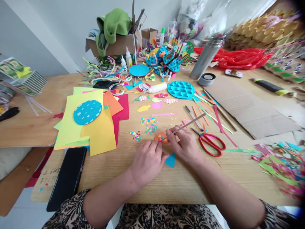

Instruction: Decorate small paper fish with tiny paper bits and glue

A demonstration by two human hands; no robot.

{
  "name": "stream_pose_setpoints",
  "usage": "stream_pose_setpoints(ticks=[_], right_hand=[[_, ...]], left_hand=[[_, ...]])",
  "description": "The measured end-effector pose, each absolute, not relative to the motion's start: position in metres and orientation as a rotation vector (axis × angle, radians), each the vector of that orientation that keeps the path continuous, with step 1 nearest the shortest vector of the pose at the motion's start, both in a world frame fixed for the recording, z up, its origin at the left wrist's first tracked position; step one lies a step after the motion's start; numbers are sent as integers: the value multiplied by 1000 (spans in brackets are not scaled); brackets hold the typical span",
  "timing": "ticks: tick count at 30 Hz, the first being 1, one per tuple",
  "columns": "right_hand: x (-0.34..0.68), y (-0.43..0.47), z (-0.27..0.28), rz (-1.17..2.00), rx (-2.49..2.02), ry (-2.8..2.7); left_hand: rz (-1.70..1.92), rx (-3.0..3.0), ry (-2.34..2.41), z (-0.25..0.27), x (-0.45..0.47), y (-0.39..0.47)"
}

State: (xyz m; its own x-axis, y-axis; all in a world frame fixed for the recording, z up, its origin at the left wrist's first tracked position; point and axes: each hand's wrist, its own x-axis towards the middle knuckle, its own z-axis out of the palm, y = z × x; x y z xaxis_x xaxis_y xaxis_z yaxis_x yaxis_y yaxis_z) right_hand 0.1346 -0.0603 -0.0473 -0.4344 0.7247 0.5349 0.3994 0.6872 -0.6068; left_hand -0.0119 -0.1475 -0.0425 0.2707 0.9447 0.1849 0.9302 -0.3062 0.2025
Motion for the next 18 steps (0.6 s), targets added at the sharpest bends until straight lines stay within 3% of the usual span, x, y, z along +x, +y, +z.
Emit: stream_pose_setpoints(ticks=[18], right_hand=[[133,-61,-44,465,-841,-2079]], left_hand=[[429,2465,1816,-42,-11,-147]])
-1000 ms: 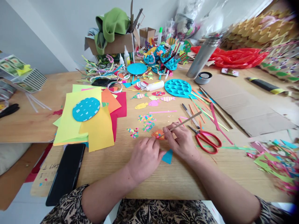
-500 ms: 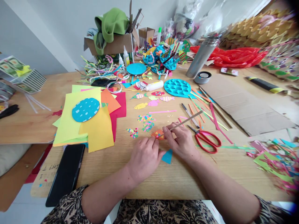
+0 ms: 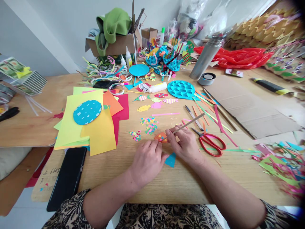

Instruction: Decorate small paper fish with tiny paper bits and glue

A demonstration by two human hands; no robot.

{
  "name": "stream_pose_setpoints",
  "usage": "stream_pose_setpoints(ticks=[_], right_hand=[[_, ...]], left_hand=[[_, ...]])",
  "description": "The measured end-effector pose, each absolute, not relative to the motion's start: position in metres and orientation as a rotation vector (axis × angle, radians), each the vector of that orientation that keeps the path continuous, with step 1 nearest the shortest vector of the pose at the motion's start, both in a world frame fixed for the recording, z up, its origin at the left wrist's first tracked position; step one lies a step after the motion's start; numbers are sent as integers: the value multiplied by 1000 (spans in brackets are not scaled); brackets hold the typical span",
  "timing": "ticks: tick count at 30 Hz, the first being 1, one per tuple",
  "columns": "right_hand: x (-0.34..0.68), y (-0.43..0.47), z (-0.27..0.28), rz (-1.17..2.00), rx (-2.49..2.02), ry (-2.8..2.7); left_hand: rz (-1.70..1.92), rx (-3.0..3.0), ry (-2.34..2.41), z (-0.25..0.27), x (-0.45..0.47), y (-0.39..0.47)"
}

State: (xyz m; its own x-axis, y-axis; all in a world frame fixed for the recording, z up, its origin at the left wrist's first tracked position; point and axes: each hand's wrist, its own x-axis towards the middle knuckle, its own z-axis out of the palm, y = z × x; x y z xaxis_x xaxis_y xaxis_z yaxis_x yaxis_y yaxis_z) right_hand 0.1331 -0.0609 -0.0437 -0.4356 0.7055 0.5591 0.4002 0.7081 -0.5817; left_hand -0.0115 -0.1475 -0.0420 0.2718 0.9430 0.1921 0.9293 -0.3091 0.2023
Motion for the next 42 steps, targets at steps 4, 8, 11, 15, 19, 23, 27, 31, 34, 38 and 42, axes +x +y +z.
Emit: stream_pose_setpoints(ticks=[4,8,11,15,19,23,27,31,34,38,42], right_hand=[[133,-61,-44,461,-856,-2087],[132,-61,-44,466,-856,-2083],[132,-61,-44,466,-857,-2087],[132,-61,-43,454,-862,-2088],[131,-61,-43,462,-866,-2078],[131,-61,-43,478,-853,-2065],[131,-61,-42,482,-869,-2074],[130,-61,-42,513,-889,-2068],[131,-61,-42,548,-928,-2063],[133,-61,-44,570,-972,-1993],[137,-59,-44,571,-1015,-1885]], left_hand=[[426,2473,1824,-42,-11,-148],[418,2471,1815,-42,-12,-147],[414,2469,1816,-42,-12,-147],[393,2466,1811,-42,-12,-147],[400,2467,1805,-42,-13,-146],[417,2490,1800,-44,-13,-144],[424,2494,1805,-45,-13,-142],[394,2505,1818,-45,-12,-142],[352,2520,1830,-45,-11,-142],[318,2545,1837,-45,-10,-142],[330,2583,1838,-46,-9,-142]])
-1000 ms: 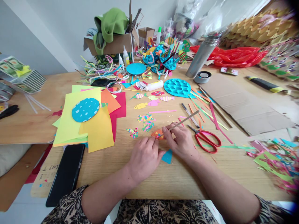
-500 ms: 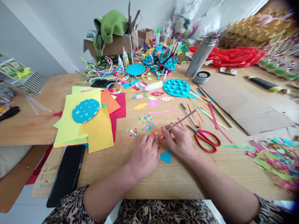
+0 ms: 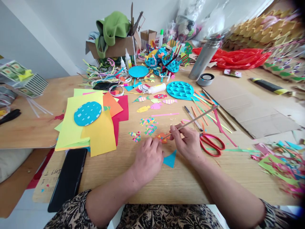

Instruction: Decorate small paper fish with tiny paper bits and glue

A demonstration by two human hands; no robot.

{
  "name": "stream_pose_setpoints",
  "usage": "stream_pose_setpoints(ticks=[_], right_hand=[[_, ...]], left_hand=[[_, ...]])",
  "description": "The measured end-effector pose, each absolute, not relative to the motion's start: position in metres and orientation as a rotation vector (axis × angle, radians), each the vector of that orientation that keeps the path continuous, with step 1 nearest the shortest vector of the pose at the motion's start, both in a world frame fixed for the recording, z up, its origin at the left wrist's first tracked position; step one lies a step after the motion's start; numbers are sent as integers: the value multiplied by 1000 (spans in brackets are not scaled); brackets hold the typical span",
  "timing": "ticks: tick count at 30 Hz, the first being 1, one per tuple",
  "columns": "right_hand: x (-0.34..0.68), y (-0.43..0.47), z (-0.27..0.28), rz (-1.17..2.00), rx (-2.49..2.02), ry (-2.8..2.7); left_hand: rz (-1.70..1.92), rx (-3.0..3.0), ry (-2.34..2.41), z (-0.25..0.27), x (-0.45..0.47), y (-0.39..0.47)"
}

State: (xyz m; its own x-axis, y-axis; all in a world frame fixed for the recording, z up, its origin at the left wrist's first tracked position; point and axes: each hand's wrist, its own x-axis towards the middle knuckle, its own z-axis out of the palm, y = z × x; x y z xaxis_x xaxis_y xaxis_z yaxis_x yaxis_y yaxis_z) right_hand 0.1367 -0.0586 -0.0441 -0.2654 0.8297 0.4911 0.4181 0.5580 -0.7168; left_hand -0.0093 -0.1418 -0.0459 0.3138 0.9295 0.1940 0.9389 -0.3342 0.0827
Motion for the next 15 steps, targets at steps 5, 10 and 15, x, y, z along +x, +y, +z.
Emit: stream_pose_setpoints(ticks=[5,10,15], right_hand=[[139,-57,-43,609,-1067,-1792],[138,-55,-44,655,-1075,-1791],[135,-54,-40,743,-1112,-1775]], left_hand=[[-342,-2509,-1825,-46,-10,-143],[-353,-2523,-1843,-45,-11,-143],[-345,-2555,-1859,-44,-10,-143]])
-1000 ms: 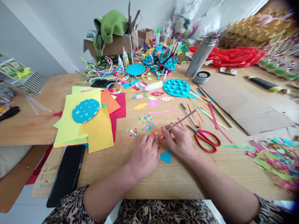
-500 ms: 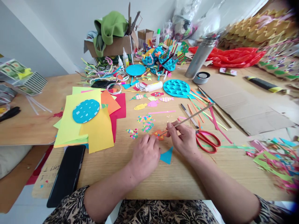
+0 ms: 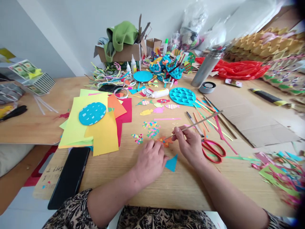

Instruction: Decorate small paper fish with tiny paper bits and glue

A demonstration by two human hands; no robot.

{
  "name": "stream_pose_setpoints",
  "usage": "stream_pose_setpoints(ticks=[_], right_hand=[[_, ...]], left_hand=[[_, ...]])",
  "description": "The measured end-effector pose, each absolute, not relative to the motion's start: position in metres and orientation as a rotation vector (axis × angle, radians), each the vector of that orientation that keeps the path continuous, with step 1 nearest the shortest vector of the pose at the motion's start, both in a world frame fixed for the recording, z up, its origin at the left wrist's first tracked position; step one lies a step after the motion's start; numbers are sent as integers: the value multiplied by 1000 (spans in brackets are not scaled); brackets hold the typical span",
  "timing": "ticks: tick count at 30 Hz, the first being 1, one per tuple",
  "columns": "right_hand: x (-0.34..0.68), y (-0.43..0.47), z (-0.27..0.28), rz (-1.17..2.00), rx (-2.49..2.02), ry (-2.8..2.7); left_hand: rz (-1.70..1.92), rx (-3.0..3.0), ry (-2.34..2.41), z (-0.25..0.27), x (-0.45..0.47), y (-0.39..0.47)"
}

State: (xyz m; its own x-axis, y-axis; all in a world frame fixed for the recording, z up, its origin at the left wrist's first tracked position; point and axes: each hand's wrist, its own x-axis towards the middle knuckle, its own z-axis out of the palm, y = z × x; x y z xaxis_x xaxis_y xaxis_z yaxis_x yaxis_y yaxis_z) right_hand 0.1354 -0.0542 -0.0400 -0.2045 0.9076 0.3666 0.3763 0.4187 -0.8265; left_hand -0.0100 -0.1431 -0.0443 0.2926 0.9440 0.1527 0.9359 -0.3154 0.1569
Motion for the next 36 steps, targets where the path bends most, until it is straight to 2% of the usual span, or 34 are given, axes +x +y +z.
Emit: stream_pose_setpoints(ticks=[12,20,36], right_hand=[[113,-14,-20,414,-1031,-1985],[101,-8,-45,343,-1020,-2045],[104,-6,-50,343,-1021,-2072]], left_hand=[[337,2468,1848,-42,-10,-143],[393,2437,1863,-46,-9,-143],[360,2436,1845,-46,-10,-143]])
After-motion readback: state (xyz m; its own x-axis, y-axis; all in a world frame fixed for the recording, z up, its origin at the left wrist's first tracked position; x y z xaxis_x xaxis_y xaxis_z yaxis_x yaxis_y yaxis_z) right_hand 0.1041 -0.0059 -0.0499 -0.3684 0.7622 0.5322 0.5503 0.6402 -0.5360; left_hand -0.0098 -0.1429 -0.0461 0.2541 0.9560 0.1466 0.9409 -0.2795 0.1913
